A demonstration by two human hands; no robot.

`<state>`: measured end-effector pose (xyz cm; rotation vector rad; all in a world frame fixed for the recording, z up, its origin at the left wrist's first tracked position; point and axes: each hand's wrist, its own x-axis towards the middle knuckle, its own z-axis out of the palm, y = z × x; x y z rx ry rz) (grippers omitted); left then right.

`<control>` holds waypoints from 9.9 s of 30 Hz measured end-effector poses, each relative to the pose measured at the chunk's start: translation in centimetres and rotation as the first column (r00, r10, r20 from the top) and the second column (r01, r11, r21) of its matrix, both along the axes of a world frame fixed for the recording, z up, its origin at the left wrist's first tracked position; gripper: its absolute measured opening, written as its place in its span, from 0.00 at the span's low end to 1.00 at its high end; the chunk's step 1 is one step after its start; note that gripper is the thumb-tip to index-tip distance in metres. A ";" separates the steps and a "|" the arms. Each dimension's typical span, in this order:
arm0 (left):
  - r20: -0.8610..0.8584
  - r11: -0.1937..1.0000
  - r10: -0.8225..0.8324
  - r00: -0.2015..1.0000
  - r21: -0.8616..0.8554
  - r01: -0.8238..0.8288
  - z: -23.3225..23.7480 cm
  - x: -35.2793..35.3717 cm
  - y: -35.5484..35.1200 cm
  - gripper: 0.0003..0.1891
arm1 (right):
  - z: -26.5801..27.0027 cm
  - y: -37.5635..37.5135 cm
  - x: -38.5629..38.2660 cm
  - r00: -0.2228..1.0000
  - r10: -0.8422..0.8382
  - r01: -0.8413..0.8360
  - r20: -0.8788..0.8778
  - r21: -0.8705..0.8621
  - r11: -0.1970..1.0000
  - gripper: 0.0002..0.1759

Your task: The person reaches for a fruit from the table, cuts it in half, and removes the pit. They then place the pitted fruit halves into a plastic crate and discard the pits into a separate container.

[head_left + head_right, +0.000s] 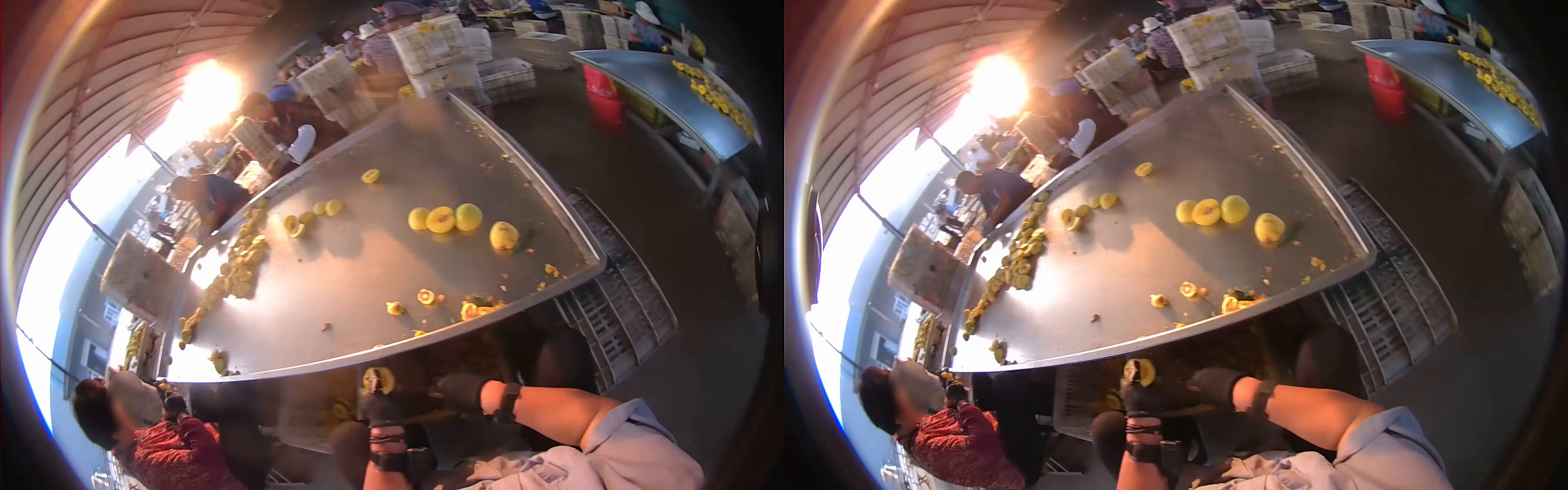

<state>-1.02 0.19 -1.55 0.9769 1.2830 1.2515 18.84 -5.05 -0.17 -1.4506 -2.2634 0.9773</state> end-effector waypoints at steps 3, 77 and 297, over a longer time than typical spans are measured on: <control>-0.155 0.985 -0.141 0.978 0.075 0.154 0.7 -0.4 -0.7 0.11 | 5.0 -0.3 0.4 0.992 -0.125 0.118 0.024 0.202 0.972 0.16; 0.476 0.900 -0.426 0.769 0.309 0.308 9.2 -0.3 -1.4 0.15 | 8.5 3.5 -3.8 0.812 -0.172 0.425 -0.558 0.363 0.829 0.13; 0.533 0.995 -0.015 0.846 0.089 -0.038 7.7 -2.6 -0.3 0.24 | 6.5 5.4 -0.3 0.984 0.042 -0.079 0.175 0.212 0.974 0.13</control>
